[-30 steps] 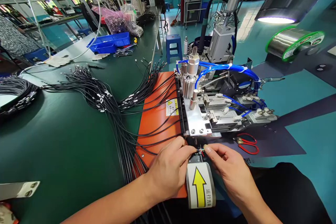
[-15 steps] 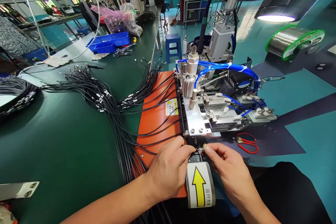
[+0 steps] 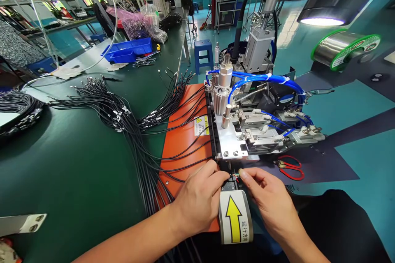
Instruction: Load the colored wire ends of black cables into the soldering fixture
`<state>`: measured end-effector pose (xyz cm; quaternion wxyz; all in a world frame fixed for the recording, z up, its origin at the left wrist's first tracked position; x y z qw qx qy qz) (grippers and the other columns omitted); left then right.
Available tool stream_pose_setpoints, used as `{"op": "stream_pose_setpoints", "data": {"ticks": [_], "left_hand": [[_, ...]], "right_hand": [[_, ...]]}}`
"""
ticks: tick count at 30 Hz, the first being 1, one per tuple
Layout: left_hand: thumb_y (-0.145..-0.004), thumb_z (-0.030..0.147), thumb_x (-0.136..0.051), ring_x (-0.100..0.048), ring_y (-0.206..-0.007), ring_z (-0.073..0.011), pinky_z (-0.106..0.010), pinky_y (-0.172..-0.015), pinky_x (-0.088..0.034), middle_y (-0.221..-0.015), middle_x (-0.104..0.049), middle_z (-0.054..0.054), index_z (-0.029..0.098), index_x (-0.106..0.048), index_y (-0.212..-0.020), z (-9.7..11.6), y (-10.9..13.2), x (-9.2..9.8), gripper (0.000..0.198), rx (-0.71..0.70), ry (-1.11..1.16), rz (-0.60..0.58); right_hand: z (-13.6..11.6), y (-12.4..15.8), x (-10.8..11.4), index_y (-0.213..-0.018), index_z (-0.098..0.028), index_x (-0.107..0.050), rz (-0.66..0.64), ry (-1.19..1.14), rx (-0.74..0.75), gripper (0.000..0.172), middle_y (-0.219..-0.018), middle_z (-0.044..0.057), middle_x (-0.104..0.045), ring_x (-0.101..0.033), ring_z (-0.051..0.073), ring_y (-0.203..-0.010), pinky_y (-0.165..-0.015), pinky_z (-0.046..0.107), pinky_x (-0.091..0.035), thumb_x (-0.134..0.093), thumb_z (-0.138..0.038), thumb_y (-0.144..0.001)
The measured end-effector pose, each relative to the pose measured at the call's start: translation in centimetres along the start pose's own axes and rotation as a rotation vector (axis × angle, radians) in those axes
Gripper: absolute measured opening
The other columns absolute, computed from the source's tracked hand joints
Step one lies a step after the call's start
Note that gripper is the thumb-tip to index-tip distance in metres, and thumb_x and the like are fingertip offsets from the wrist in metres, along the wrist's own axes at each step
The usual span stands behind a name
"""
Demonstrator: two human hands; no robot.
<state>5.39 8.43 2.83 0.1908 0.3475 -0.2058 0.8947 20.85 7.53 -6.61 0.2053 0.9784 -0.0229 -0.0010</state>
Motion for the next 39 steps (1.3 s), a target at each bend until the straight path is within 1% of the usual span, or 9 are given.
{"op": "stream_pose_setpoints", "data": {"ticks": [6, 11, 18, 22, 24, 27, 30, 35, 39], "left_hand": [[-0.095, 0.008, -0.044, -0.056, -0.081, -0.0186, -0.030, -0.071, -0.048, -0.089, -0.057, -0.008, 0.015, -0.070, -0.105, 0.0, -0.1, 0.0, 0.028, -0.011, 0.016, 0.007], [-0.095, 0.010, -0.048, -0.059, -0.085, -0.0200, -0.031, -0.073, -0.050, -0.092, -0.061, -0.009, 0.015, -0.070, -0.104, 0.3, -0.4, -0.1, 0.025, -0.040, 0.002, 0.001], [-0.096, 0.013, -0.049, -0.057, -0.082, -0.0209, -0.032, -0.072, -0.048, -0.091, -0.063, -0.009, 0.014, -0.069, -0.103, 0.8, -0.3, -0.2, 0.021, -0.102, -0.093, 0.011], [-0.096, 0.012, -0.049, -0.057, -0.084, -0.0207, -0.032, -0.074, -0.048, -0.092, -0.063, -0.009, 0.014, -0.069, -0.103, 0.8, -0.3, -0.3, 0.021, -0.105, -0.079, 0.000], [-0.095, 0.012, -0.051, -0.057, -0.083, -0.0205, -0.031, -0.072, -0.047, -0.091, -0.062, -0.008, 0.014, -0.069, -0.103, 0.8, -0.3, -0.3, 0.020, -0.110, -0.080, 0.002], [-0.094, 0.012, -0.054, -0.054, -0.077, -0.0196, -0.031, -0.068, -0.044, -0.086, -0.060, -0.007, 0.014, -0.069, -0.102, 0.8, -0.3, -0.3, 0.018, -0.117, -0.097, 0.004], [-0.094, 0.012, -0.053, -0.052, -0.075, -0.0191, -0.030, -0.066, -0.042, -0.084, -0.058, -0.006, 0.014, -0.069, -0.103, 0.8, -0.3, -0.3, 0.018, -0.122, -0.106, 0.005], [-0.097, 0.014, -0.050, -0.051, -0.073, -0.0184, -0.029, -0.065, -0.041, -0.082, -0.057, -0.006, 0.014, -0.069, -0.101, 1.0, -0.3, -0.1, 0.020, -0.147, -0.100, 0.018], [-0.096, 0.013, -0.051, -0.049, -0.071, -0.0177, -0.029, -0.063, -0.039, -0.081, -0.056, -0.005, 0.014, -0.069, -0.100, 0.9, -0.3, -0.1, 0.019, -0.151, -0.096, 0.018]], "right_hand": [[0.0, 0.2, -0.2, -0.105, -0.015, -0.073, 0.001, 0.031, 0.012, 0.046, -0.084, 0.006, -0.067, -0.055, 0.017, -0.074, -0.066, 0.027, -0.047, -0.066, -0.058, -0.089], [0.2, 0.3, -0.5, -0.107, -0.016, -0.070, -0.001, 0.059, 0.008, 0.048, -0.084, 0.005, -0.065, -0.053, 0.017, -0.072, -0.063, 0.026, -0.046, -0.062, -0.060, -0.091], [-0.1, 0.1, -0.9, -0.103, -0.016, -0.071, 0.011, 0.068, 0.024, 0.051, -0.081, 0.005, -0.066, -0.055, 0.017, -0.072, -0.062, 0.026, -0.047, -0.062, -0.064, -0.089], [-0.3, 0.6, -0.3, -0.099, -0.016, -0.075, 0.025, 0.072, -0.002, 0.054, -0.074, 0.005, -0.067, -0.057, 0.017, -0.062, -0.054, 0.026, -0.045, -0.064, -0.067, -0.085], [-0.5, 1.1, 0.1, -0.100, -0.017, -0.076, 0.030, 0.078, -0.014, 0.052, -0.075, 0.005, -0.068, -0.059, 0.018, -0.064, -0.055, 0.026, -0.046, -0.065, -0.065, -0.085], [-0.7, 1.7, 0.0, -0.100, -0.017, -0.077, -0.015, 0.098, -0.032, 0.048, -0.083, 0.007, -0.071, -0.063, 0.021, -0.074, -0.062, 0.027, -0.049, -0.068, -0.062, -0.084], [-0.4, 1.8, -0.3, -0.097, -0.016, -0.077, -0.044, 0.149, -0.052, 0.048, -0.083, 0.008, -0.071, -0.062, 0.021, -0.073, -0.061, 0.028, -0.049, -0.067, -0.062, -0.085], [-0.6, 1.4, 0.2, -0.096, -0.018, -0.075, 0.017, 0.274, -0.020, 0.046, -0.083, 0.007, -0.072, -0.062, 0.022, -0.072, -0.060, 0.029, -0.048, -0.065, -0.061, -0.086], [-2.2, 1.7, 0.6, -0.091, -0.022, -0.071, 0.079, 0.406, 0.075, 0.036, -0.081, 0.004, -0.070, -0.061, 0.019, -0.070, -0.062, 0.029, -0.047, -0.063, -0.057, -0.089]]}}
Point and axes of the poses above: each hand's wrist, its own y-axis away from the middle knuckle, its own x-axis out of the back of the hand, z = x × y, the point moved 10 cm from there along -y, towards the middle knuckle
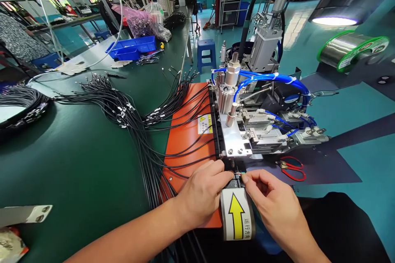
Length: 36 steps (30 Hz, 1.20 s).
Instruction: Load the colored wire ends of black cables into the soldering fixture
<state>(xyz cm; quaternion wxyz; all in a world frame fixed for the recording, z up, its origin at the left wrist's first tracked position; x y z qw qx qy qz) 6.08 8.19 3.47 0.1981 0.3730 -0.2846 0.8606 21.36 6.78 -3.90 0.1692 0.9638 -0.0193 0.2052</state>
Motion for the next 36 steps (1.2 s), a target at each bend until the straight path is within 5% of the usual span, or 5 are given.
{"op": "stream_pose_setpoints", "data": {"ticks": [16, 20, 24, 36], "left_hand": [[-0.097, 0.013, -0.051, -0.050, -0.074, -0.0174, -0.028, -0.065, -0.041, -0.083, -0.056, -0.005, 0.015, -0.070, -0.105, -0.2, 0.1, -0.3, 0.021, 0.022, 0.014, -0.011], [-0.097, 0.011, -0.049, -0.051, -0.075, -0.0175, -0.028, -0.065, -0.041, -0.084, -0.057, -0.005, 0.015, -0.069, -0.107, -0.2, 0.2, -0.4, 0.023, 0.018, 0.025, -0.015], [-0.098, 0.012, -0.047, -0.050, -0.075, -0.0178, -0.029, -0.066, -0.042, -0.083, -0.056, -0.006, 0.014, -0.069, -0.105, 0.0, 0.2, -0.2, 0.023, 0.007, 0.026, 0.005], [-0.097, 0.013, -0.050, -0.049, -0.072, -0.0177, -0.029, -0.062, -0.040, -0.081, -0.055, -0.005, 0.013, -0.070, -0.109, 0.1, 0.1, -0.1, 0.023, -0.006, 0.013, 0.006]], "right_hand": [[-2.2, -0.3, 0.5, -0.086, -0.024, -0.067, 0.053, 0.209, 0.258, 0.027, -0.082, 0.002, -0.064, -0.058, 0.017, -0.072, -0.065, 0.028, -0.046, -0.054, -0.044, -0.099], [-3.4, 0.1, 1.2, -0.107, -0.026, -0.067, 0.081, 0.259, 0.385, 0.021, -0.095, 0.003, -0.064, -0.061, 0.018, -0.086, -0.077, 0.028, -0.048, -0.052, -0.039, -0.102], [-4.9, 0.8, 0.3, -0.128, -0.026, -0.061, -0.025, 0.324, 0.571, 0.028, -0.091, 0.003, -0.056, -0.057, 0.015, -0.077, -0.069, 0.026, -0.048, -0.047, -0.026, -0.104], [-5.2, 1.2, 1.0, -0.116, -0.025, -0.065, 0.052, 0.287, 0.581, 0.018, -0.093, 0.002, -0.058, -0.058, 0.013, -0.083, -0.074, 0.026, -0.047, -0.053, -0.028, -0.104]]}}
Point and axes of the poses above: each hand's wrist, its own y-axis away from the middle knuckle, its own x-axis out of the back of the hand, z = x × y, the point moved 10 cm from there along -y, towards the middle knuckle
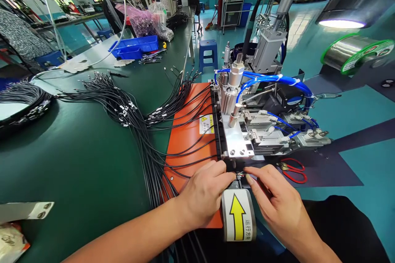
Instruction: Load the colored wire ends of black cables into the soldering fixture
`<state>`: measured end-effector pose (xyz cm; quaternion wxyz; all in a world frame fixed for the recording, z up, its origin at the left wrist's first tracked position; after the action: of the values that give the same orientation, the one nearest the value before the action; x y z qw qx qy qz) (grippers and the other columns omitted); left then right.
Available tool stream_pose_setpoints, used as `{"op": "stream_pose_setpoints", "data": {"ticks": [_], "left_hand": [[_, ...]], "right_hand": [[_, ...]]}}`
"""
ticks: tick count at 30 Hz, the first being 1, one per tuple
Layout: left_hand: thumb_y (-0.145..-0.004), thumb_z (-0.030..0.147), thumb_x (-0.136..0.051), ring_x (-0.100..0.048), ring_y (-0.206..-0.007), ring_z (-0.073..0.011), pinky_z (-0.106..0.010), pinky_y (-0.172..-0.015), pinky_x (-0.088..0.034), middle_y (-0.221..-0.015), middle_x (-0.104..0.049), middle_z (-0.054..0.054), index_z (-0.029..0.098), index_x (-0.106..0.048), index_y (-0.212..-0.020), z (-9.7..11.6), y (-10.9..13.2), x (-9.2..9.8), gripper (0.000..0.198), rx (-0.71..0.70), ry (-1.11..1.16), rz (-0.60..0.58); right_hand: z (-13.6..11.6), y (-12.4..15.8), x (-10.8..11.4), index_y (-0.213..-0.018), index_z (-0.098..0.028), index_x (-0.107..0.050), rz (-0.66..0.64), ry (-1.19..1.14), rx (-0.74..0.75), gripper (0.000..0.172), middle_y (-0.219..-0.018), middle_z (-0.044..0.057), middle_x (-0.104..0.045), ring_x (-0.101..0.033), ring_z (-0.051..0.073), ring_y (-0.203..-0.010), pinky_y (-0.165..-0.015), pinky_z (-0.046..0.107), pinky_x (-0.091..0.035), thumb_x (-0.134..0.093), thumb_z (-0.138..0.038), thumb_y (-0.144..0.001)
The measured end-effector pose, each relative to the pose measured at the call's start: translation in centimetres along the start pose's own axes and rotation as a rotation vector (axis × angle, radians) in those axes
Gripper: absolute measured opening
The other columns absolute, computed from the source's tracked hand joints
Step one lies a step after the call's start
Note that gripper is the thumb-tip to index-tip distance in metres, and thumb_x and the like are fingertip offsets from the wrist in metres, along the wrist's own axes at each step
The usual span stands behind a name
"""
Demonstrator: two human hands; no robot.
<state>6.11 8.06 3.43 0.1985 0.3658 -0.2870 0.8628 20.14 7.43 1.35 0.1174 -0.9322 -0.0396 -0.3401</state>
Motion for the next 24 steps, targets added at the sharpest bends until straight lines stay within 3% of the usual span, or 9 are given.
{"op": "stream_pose_setpoints", "data": {"ticks": [4, 9, 14, 19, 24], "left_hand": [[-0.097, 0.012, -0.051, -0.048, -0.072, -0.0177, -0.029, -0.063, -0.040, -0.081, -0.055, -0.004, 0.014, -0.070, -0.112, -0.1, 0.1, -0.3, 0.024, 0.011, -0.006, -0.021], [-0.096, 0.009, -0.052, -0.047, -0.073, -0.0177, -0.029, -0.063, -0.039, -0.081, -0.054, -0.004, 0.014, -0.070, -0.112, -0.1, 0.2, -0.2, 0.025, 0.013, -0.032, -0.021], [-0.095, 0.008, -0.051, -0.047, -0.073, -0.0177, -0.030, -0.063, -0.038, -0.082, -0.054, -0.004, 0.015, -0.069, -0.112, -0.2, 0.2, -0.5, 0.026, 0.008, -0.058, -0.032], [-0.095, 0.008, -0.052, -0.047, -0.076, -0.0182, -0.030, -0.065, -0.039, -0.084, -0.055, -0.004, 0.016, -0.069, -0.114, -0.3, 0.2, -0.5, 0.026, 0.010, -0.082, -0.043], [-0.097, 0.014, -0.052, -0.049, -0.088, -0.0214, -0.034, -0.074, -0.044, -0.097, -0.057, -0.005, 0.020, -0.068, -0.115, -0.3, 0.1, -0.6, 0.025, 0.059, -0.153, -0.139]], "right_hand": [[0.5, -0.2, -0.1, -0.112, -0.027, -0.067, 0.015, -0.033, -0.043, 0.016, -0.092, 0.000, -0.059, -0.058, 0.013, -0.083, -0.076, 0.026, -0.046, -0.054, -0.031, -0.103], [2.9, -0.3, -1.0, -0.096, -0.025, -0.069, -0.026, -0.131, -0.285, 0.024, -0.093, 0.001, -0.063, -0.060, 0.015, -0.083, -0.073, 0.027, -0.046, -0.057, -0.046, -0.098], [4.0, -0.3, -1.6, -0.091, -0.023, -0.068, -0.093, -0.159, -0.433, 0.032, -0.081, 0.000, -0.063, -0.054, 0.015, -0.070, -0.065, 0.027, -0.043, -0.055, -0.053, -0.096], [4.1, -0.4, -2.0, -0.094, -0.022, -0.067, -0.172, -0.198, -0.482, 0.035, -0.085, 0.001, -0.066, -0.056, 0.016, -0.077, -0.070, 0.026, -0.044, -0.057, -0.056, -0.094], [4.2, -0.2, -2.7, -0.092, -0.021, -0.064, -0.232, -0.212, -0.505, 0.042, -0.067, -0.001, -0.055, -0.045, 0.014, -0.057, -0.054, 0.027, -0.037, -0.050, -0.060, -0.096]]}}
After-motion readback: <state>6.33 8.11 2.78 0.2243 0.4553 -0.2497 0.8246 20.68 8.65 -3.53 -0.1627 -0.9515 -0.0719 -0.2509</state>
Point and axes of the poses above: each hand's wrist, its own y-axis away from the middle knuckle, its own x-axis out of the back of the hand, z = x × y, the point moved 10 cm from there along -y, towards the middle knuckle
